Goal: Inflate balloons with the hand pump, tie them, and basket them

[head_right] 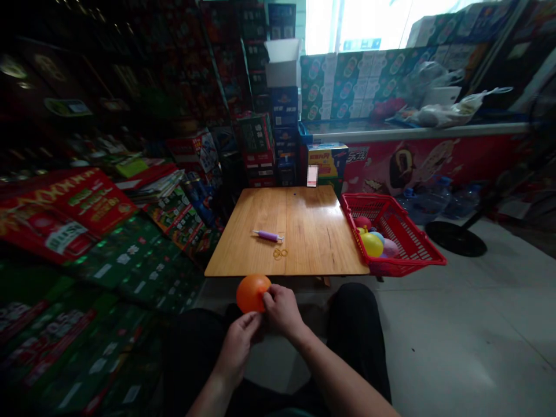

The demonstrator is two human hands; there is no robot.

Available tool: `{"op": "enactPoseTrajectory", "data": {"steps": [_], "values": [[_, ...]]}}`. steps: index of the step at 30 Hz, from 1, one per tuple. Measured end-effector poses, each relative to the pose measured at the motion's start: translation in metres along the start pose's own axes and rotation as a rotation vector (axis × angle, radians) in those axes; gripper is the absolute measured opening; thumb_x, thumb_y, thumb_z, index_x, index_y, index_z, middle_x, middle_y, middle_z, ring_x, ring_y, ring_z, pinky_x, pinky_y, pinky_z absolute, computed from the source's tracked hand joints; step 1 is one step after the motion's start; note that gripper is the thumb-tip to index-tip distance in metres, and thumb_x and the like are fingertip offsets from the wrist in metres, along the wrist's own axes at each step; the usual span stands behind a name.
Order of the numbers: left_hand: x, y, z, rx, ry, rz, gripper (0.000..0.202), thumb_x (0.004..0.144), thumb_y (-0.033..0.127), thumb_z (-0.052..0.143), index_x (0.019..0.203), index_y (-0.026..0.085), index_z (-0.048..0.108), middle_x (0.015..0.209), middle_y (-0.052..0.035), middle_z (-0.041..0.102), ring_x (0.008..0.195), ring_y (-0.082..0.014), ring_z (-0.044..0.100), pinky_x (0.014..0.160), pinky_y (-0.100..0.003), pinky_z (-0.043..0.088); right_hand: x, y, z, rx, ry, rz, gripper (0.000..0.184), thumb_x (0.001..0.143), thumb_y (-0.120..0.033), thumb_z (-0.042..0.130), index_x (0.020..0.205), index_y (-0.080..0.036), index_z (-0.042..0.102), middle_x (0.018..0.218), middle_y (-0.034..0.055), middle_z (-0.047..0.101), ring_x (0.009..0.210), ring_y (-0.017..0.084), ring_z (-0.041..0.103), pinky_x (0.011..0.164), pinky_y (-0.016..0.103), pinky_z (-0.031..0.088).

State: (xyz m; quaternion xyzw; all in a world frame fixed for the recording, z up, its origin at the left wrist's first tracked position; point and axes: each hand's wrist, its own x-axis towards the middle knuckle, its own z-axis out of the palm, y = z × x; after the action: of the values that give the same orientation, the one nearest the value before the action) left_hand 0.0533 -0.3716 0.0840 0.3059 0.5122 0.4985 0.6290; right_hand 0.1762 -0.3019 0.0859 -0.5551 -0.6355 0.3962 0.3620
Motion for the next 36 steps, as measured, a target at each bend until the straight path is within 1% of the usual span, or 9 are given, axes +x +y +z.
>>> {"op": "enactPoseTrajectory", "data": {"steps": [2, 5, 9, 12, 15, 18, 25, 32, 36], "values": [[-0.007, 0.008, -0.006, 0.181, 0.068, 0.174, 0.022, 0.079, 0.040, 0.072, 0.090, 0.022, 0.076, 0.082, -0.0065, 0.071, 0.075, -0.0227, 0.064, 0.068, -0.030, 0.049, 0.000, 0.001, -0.001, -0.041, -0.023, -0.029, 0.026, 0.086, -0.026, 0.051, 0.062, -0.018, 0.058, 0.059, 0.0030, 0.059, 0.057, 0.014, 0.052, 0.057, 0.025, 0.034], [-0.011, 0.023, -0.012, 0.341, 0.159, 0.385, 0.015, 0.079, 0.036, 0.072, 0.091, 0.029, 0.077, 0.094, -0.0073, 0.072, 0.091, -0.0294, 0.065, 0.086, -0.038, 0.049, -0.001, -0.002, -0.002, -0.051, -0.084, -0.064, 0.026, 0.086, -0.026, 0.051, 0.062, -0.017, 0.057, 0.059, 0.0022, 0.058, 0.057, 0.014, 0.050, 0.057, 0.025, 0.032], [-0.002, 0.034, -0.017, 0.478, 0.104, 0.599, 0.030, 0.077, 0.026, 0.072, 0.106, 0.031, 0.076, 0.118, -0.0082, 0.069, 0.124, -0.0338, 0.053, 0.116, -0.045, 0.025, -0.002, -0.012, -0.003, 0.050, -0.203, -0.106, 0.023, 0.086, -0.025, 0.053, 0.066, -0.016, 0.059, 0.065, 0.0012, 0.060, 0.061, 0.013, 0.050, 0.060, 0.024, 0.036], [0.010, 0.030, -0.023, 0.712, 0.032, 0.701, 0.040, 0.085, 0.022, 0.063, 0.123, 0.031, 0.067, 0.129, -0.0059, 0.065, 0.132, -0.0304, 0.049, 0.120, -0.050, 0.012, 0.000, -0.018, -0.002, 0.220, -0.303, -0.089, 0.022, 0.087, -0.028, 0.053, 0.072, -0.016, 0.062, 0.069, 0.0003, 0.061, 0.064, 0.013, 0.051, 0.062, 0.023, 0.038], [0.021, 0.023, -0.033, 0.932, 0.031, 0.784, 0.039, 0.090, 0.022, 0.056, 0.129, 0.029, 0.062, 0.130, -0.0054, 0.065, 0.127, -0.0267, 0.053, 0.118, -0.055, 0.017, 0.005, -0.017, 0.000, 0.371, -0.374, -0.005, 0.020, 0.087, -0.030, 0.053, 0.075, -0.015, 0.062, 0.067, -0.0010, 0.058, 0.061, 0.011, 0.049, 0.058, 0.022, 0.038], [0.029, 0.022, -0.040, 1.024, 0.039, 0.804, 0.032, 0.092, 0.024, 0.056, 0.123, 0.028, 0.064, 0.122, -0.0050, 0.068, 0.119, -0.0237, 0.060, 0.116, -0.056, 0.023, 0.012, -0.011, 0.002, 0.362, -0.381, 0.048, 0.021, 0.086, -0.029, 0.054, 0.070, -0.015, 0.058, 0.062, -0.0020, 0.055, 0.057, 0.010, 0.048, 0.055, 0.021, 0.036], [0.045, 0.032, -0.050, 1.007, -0.025, 0.734, 0.018, 0.093, 0.026, 0.057, 0.104, 0.030, 0.071, 0.102, -0.0008, 0.074, 0.096, -0.0190, 0.069, 0.112, -0.053, 0.030, 0.029, -0.005, 0.000, -0.046, -0.354, -0.110, 0.020, 0.086, -0.024, 0.054, 0.070, -0.015, 0.064, 0.062, -0.0020, 0.056, 0.060, 0.010, 0.049, 0.055, 0.021, 0.031], [0.070, 0.033, -0.063, 0.963, -0.033, 0.643, 0.015, 0.092, 0.029, 0.058, 0.097, 0.029, 0.072, 0.097, -0.0001, 0.075, 0.089, -0.0185, 0.069, 0.112, -0.051, 0.031, 0.054, -0.005, 0.003, -0.127, -0.426, -0.164, 0.023, 0.087, -0.027, 0.056, 0.071, -0.013, 0.065, 0.062, -0.0020, 0.056, 0.059, 0.009, 0.047, 0.054, 0.021, 0.030], [0.086, 0.031, -0.074, 0.924, 0.002, 0.590, 0.015, 0.090, 0.031, 0.059, 0.090, 0.028, 0.074, 0.092, 0.0000, 0.075, 0.089, -0.0194, 0.069, 0.111, -0.049, 0.033, 0.079, 0.005, 0.008, -0.129, -0.542, -0.105, 0.025, 0.089, -0.032, 0.055, 0.079, -0.014, 0.069, 0.067, -0.0004, 0.062, 0.062, 0.010, 0.053, 0.054, 0.020, 0.033]]}}
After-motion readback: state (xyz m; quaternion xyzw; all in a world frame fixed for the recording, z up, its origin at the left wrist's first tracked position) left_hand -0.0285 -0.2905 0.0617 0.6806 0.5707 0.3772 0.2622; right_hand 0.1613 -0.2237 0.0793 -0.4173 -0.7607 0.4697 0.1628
